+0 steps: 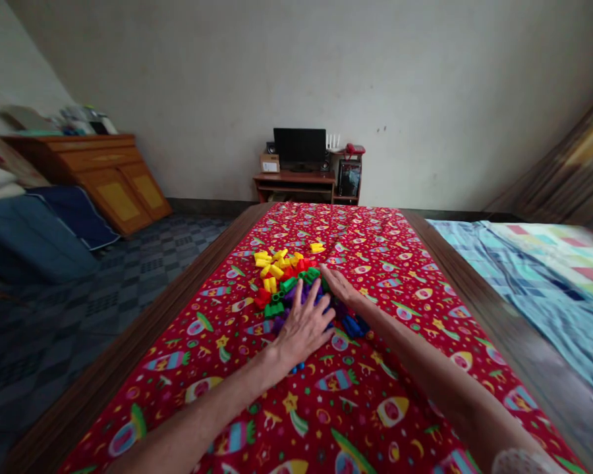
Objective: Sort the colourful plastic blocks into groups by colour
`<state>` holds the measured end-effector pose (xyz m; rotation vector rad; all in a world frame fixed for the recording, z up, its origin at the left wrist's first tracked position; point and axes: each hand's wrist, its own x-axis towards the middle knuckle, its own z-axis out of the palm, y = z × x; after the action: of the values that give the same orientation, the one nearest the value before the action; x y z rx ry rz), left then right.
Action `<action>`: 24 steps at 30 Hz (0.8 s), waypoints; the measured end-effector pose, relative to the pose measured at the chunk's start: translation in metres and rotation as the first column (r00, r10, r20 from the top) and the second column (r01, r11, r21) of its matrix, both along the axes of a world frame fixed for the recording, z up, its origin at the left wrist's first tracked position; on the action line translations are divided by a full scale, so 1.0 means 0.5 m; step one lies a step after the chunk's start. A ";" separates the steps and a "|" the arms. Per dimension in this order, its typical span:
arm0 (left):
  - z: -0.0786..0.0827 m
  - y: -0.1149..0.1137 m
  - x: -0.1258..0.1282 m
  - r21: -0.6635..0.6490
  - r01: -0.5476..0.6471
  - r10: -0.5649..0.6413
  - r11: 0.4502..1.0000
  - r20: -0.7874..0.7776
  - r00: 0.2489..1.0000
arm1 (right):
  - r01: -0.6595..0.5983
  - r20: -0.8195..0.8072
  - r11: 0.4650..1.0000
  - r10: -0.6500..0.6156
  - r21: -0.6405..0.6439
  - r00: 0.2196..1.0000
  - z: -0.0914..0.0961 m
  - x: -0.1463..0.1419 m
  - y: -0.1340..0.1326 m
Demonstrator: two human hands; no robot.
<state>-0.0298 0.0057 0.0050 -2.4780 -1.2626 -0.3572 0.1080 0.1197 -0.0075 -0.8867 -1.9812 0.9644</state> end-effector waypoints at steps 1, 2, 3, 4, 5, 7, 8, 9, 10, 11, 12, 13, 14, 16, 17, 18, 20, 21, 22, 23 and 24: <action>0.006 0.001 -0.021 0.014 -0.040 0.040 0.999 0.007 0.999 | -0.027 -0.015 1.000 0.028 0.007 1.000 0.005 -0.017 -0.014; 0.011 0.001 -0.042 0.024 -0.075 0.075 0.997 0.020 0.997 | -0.060 -0.026 0.998 0.060 -0.004 0.998 0.012 -0.035 -0.026; 0.015 0.001 -0.063 0.031 -0.111 0.110 0.993 0.048 0.993 | -0.100 -0.041 0.995 0.099 -0.030 0.994 0.020 -0.052 -0.035; 0.018 0.001 -0.085 0.033 -0.138 0.135 0.990 0.085 0.987 | -0.148 -0.066 0.987 0.144 -0.068 0.987 0.028 -0.067 -0.041; 0.019 0.001 -0.108 0.028 -0.164 0.158 0.986 0.135 0.978 | -0.201 -0.097 0.973 0.191 -0.110 0.977 0.038 -0.080 -0.044; 0.017 0.002 -0.157 -0.006 -0.190 0.186 0.982 0.239 0.953 | -0.281 -0.133 0.946 0.261 -0.163 0.956 0.058 -0.086 -0.045; 0.014 0.001 -0.183 -0.033 -0.198 0.199 0.980 0.278 0.940 | -0.294 -0.109 0.943 0.280 -0.158 0.954 0.068 -0.077 -0.044; 0.011 -0.002 -0.209 -0.052 -0.200 0.206 0.978 0.313 0.927 | -0.285 -0.038 0.951 0.282 -0.121 0.959 0.077 -0.058 -0.044; 0.008 -0.008 -0.233 -0.076 -0.199 0.213 0.977 0.335 0.918 | -0.264 0.059 0.962 0.268 -0.069 0.962 0.083 -0.030 -0.046; 0.005 -0.017 -0.255 -0.091 -0.199 0.219 0.976 0.357 0.908 | -0.250 0.176 0.968 0.246 -0.005 0.953 0.086 0.005 -0.051; 0.002 -0.030 -0.271 -0.098 -0.193 0.216 0.976 0.369 0.904 | -0.244 0.288 0.967 0.215 0.069 0.933 0.085 0.044 -0.060; -0.001 -0.045 -0.280 -0.102 -0.187 0.212 0.977 0.368 0.906 | -0.243 0.322 0.965 0.201 0.096 0.925 0.080 0.083 -0.071; -0.004 -0.061 -0.282 -0.098 -0.174 0.198 0.980 0.353 0.914 | -0.238 0.348 0.963 0.182 0.124 0.919 0.072 0.119 -0.086; -0.009 -0.092 -0.264 -0.087 -0.131 0.150 0.988 0.274 0.950 | -0.286 0.426 0.945 0.196 0.157 0.883 0.046 0.165 -0.118; -0.011 -0.103 -0.246 -0.082 -0.089 0.105 0.993 0.213 0.971 | -0.328 0.473 0.927 0.210 0.182 0.856 0.032 0.171 -0.133; -0.013 -0.110 -0.224 -0.087 -0.049 0.061 0.995 0.149 0.987 | -0.369 0.511 0.907 0.224 0.203 0.830 0.019 0.164 -0.146; -0.015 -0.107 -0.183 -0.102 -0.029 0.036 0.994 0.065 0.997 | -0.419 0.545 0.876 0.237 0.238 0.805 0.001 0.120 -0.161; -0.014 -0.099 -0.169 -0.104 -0.064 0.069 0.992 0.052 0.996 | -0.421 0.536 0.873 0.239 0.246 0.809 -0.002 0.087 -0.162; -0.014 -0.087 -0.162 -0.102 -0.110 0.115 0.989 0.052 0.992 | -0.410 0.516 0.878 0.239 0.247 0.823 -0.002 0.051 -0.160; -0.012 -0.074 -0.162 -0.097 -0.154 0.160 0.983 0.056 0.986 | -0.396 0.483 0.884 0.241 0.248 0.842 0.003 0.016 -0.155; -0.011 -0.060 -0.169 -0.087 -0.196 0.202 0.977 0.064 0.977 | -0.390 0.444 0.887 0.254 0.247 0.859 0.011 -0.017 -0.148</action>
<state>-0.1145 -0.0241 -0.0004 -2.3944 -1.5683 -0.3538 0.0994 0.0459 -0.0018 -0.5967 -2.6193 0.6218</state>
